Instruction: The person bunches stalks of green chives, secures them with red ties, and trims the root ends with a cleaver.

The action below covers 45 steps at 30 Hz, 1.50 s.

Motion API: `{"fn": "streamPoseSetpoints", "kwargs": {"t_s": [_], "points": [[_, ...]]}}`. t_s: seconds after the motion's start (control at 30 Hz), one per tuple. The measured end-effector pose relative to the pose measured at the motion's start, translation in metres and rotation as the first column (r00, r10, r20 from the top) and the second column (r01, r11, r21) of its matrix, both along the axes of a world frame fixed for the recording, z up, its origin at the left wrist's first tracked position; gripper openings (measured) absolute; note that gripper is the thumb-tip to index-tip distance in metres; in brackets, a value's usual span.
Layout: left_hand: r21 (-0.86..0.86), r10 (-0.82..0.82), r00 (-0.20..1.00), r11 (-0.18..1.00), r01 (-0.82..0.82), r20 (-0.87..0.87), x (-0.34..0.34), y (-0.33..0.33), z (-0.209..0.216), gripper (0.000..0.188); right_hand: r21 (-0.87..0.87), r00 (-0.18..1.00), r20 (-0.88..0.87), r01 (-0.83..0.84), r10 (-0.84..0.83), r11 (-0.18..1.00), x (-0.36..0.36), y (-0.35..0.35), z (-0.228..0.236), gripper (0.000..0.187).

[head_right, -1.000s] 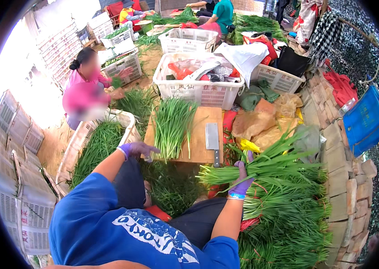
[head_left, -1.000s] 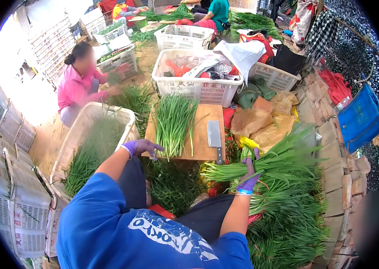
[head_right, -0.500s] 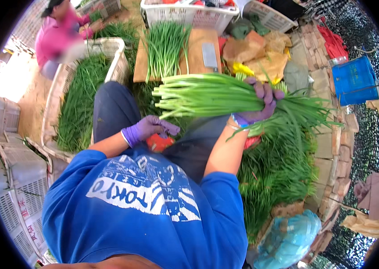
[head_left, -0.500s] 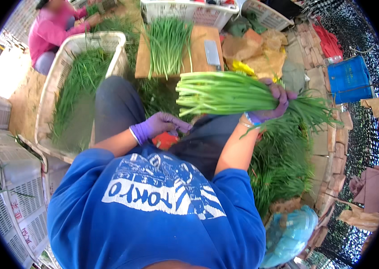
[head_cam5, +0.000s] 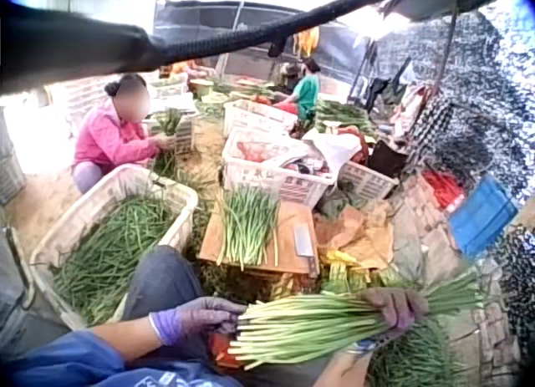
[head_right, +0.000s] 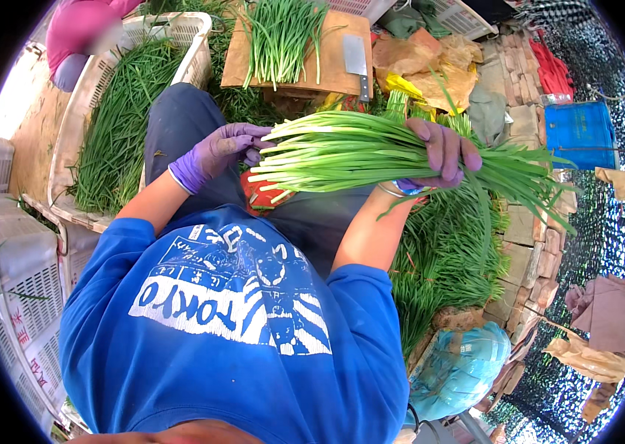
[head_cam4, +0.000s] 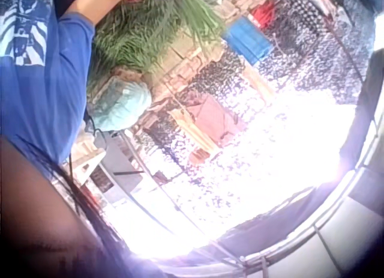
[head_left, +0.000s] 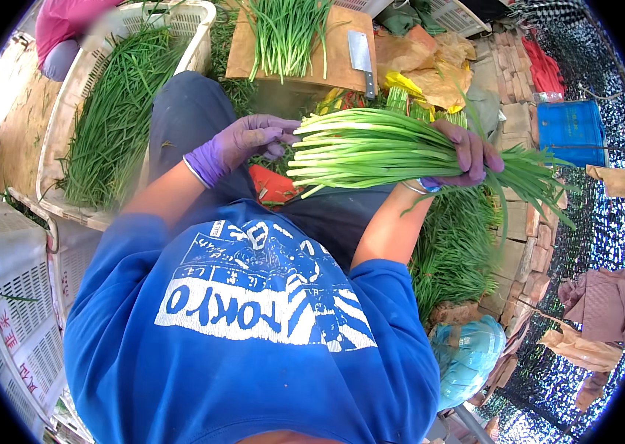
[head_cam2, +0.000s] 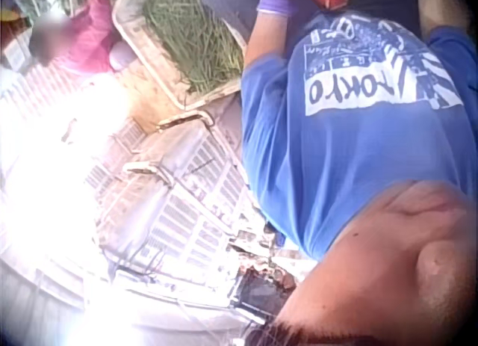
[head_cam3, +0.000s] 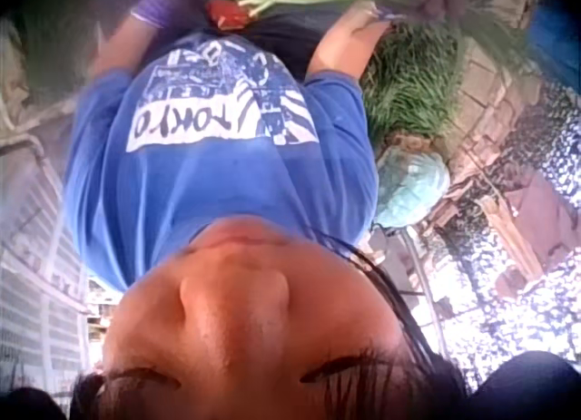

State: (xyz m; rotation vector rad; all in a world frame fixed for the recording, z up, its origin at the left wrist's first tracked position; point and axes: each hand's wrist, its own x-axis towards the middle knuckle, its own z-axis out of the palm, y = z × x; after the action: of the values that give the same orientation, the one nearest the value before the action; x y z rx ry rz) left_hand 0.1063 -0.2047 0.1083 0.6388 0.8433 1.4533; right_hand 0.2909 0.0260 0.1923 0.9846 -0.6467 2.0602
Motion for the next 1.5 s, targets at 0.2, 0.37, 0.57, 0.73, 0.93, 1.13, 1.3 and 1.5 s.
{"fn": "streamPoseSetpoints", "kwargs": {"t_s": [0.2, 0.37, 0.57, 0.73, 0.93, 1.13, 1.3, 1.5], "points": [[0.133, 0.347, 0.85, 0.938, -0.321, -0.397, 0.007, 0.005, 0.046, 0.047, 0.175, 0.991, 0.128, 0.008, -0.03, 0.985, -0.01, 0.001, -0.001, 0.027], [0.137, 0.198, 0.378, 0.974, -0.182, -0.905, 0.022, 0.031, 0.05, 0.031, 0.301, 0.979, 0.204, -0.041, -0.022, 0.953, -0.023, -0.004, 0.001, 0.026], [-0.03, 0.134, 0.76, 0.98, -0.197, -0.637, 0.018, 0.039, 0.021, 0.024, 0.196, 0.978, 0.195, 0.029, -0.068, 0.98, -0.025, -0.014, -0.012, 0.016], [0.033, 0.113, 0.594, 0.989, -0.144, -0.797, 0.023, 0.039, 0.029, 0.038, 0.233, 0.97, 0.22, 0.049, -0.102, 0.971, -0.021, -0.013, -0.019, 0.014], [-0.07, -0.038, 0.863, 0.998, 0.002, -0.504, 0.024, 0.038, 0.022, 0.044, 0.352, 0.965, 0.251, -0.013, -0.081, 0.936, -0.024, -0.013, -0.019, 0.022], [-0.021, -0.061, 0.749, 0.998, 0.063, -0.66, -0.003, 0.038, 0.037, 0.031, 0.276, 0.976, 0.212, -0.014, -0.046, 0.961, -0.015, -0.012, -0.03, 0.024], [-0.069, -0.048, 0.892, 0.997, 0.019, -0.449, -0.024, 0.023, 0.022, 0.028, 0.054, 0.972, 0.219, 0.069, -0.079, 0.996, 0.01, -0.015, -0.042, 0.024], [-0.025, 0.219, 0.785, 0.958, -0.285, -0.579, -0.035, 0.019, 0.005, 0.047, -0.013, 0.958, 0.262, 0.125, -0.117, 0.992, 0.023, -0.01, -0.047, 0.029]]}}
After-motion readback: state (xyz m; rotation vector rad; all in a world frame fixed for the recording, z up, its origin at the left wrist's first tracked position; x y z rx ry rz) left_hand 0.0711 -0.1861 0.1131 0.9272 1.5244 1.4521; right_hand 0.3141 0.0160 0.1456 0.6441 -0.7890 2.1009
